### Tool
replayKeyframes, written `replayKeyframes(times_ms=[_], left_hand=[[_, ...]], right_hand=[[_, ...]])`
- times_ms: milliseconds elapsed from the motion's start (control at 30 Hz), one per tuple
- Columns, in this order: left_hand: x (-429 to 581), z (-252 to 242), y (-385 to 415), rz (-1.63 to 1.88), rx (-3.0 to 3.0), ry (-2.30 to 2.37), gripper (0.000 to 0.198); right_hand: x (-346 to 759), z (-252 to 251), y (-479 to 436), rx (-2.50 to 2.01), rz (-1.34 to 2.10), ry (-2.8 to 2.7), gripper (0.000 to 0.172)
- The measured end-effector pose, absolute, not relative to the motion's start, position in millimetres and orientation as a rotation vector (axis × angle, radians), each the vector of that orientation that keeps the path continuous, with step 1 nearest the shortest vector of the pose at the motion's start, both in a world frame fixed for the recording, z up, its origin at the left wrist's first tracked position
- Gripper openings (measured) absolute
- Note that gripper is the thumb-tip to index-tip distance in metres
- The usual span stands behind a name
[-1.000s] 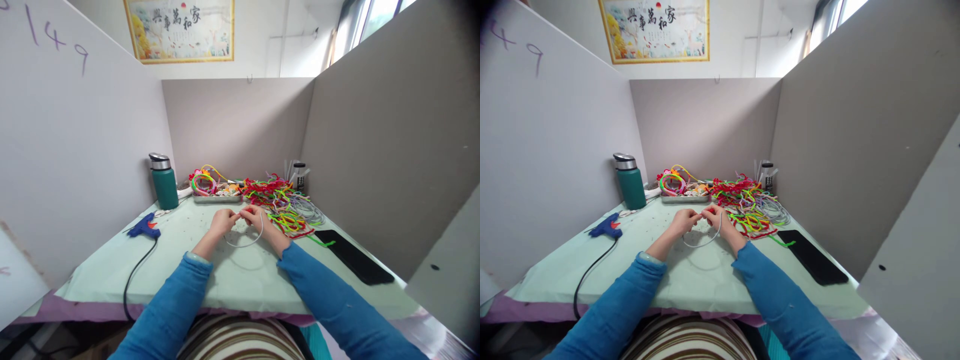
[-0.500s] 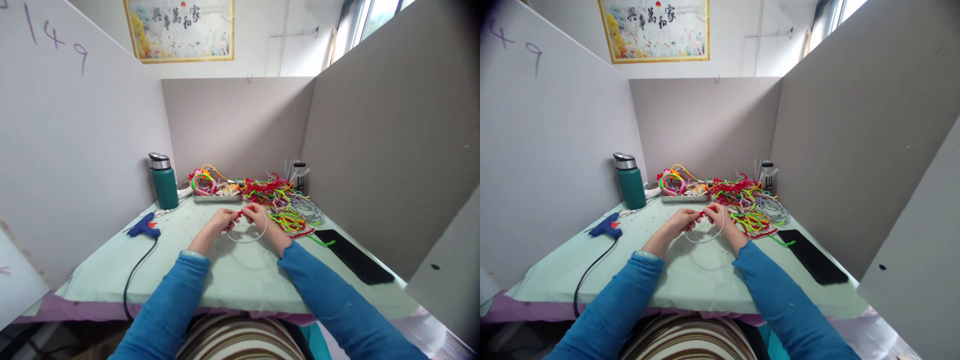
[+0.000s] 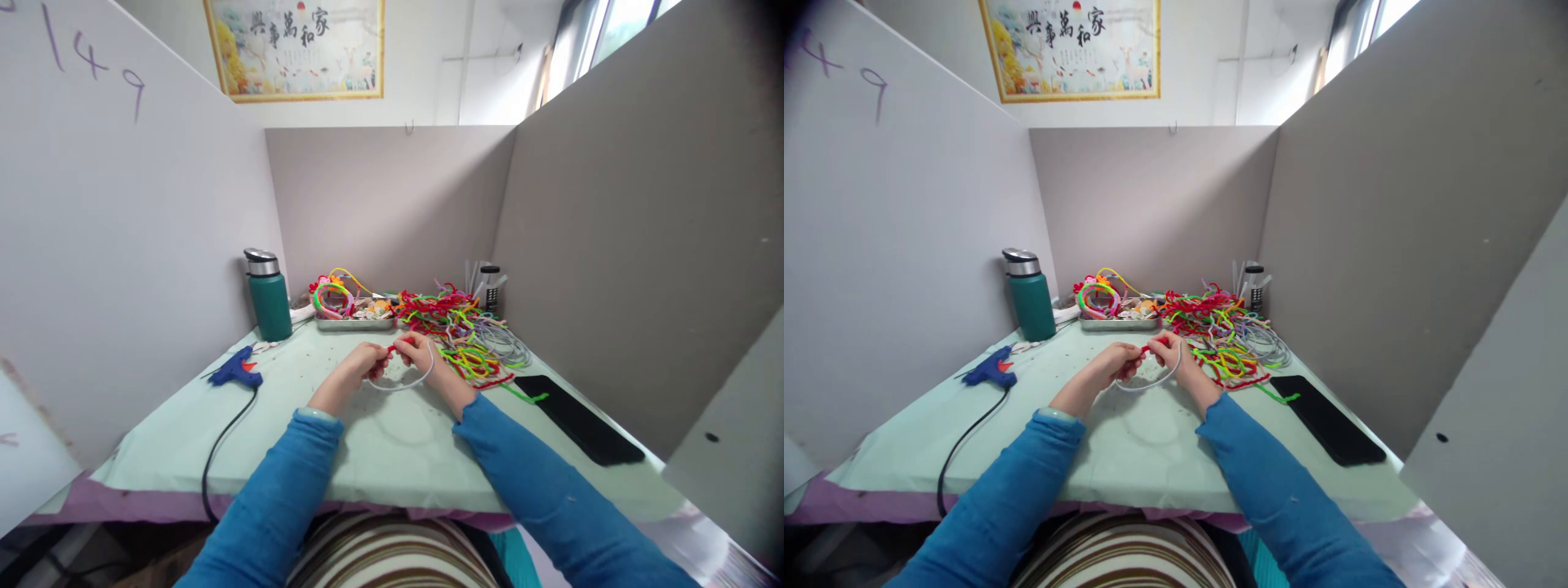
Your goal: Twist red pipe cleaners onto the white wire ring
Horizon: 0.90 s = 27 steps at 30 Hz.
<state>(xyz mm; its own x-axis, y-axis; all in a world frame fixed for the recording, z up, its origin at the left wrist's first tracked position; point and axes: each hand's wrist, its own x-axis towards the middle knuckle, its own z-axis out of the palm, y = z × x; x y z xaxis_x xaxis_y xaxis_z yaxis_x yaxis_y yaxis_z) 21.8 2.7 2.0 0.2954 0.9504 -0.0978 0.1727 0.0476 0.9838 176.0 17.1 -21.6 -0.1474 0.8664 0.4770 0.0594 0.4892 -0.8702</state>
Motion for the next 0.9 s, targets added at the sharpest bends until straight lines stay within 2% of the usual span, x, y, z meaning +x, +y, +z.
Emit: replayKeyframes(times_ms=[300,567,900], left_hand=[[20.6,-7.8,10.8,0.913,1.833,1.343,0.01],[20.4,-10.3,13.4,1.003,2.226,1.558,0.012],[21.2,-7.9,6.0,1.02,2.276,1.566,0.014]], right_hand=[[178.0,-19.0,15.8,-0.842,0.895,-1.565,0.025],[176.6,-21.8,18.4,-0.833,0.92,-1.555,0.026],[175.9,-16.6,12.8,-0.87,0.886,-1.566,0.026]])
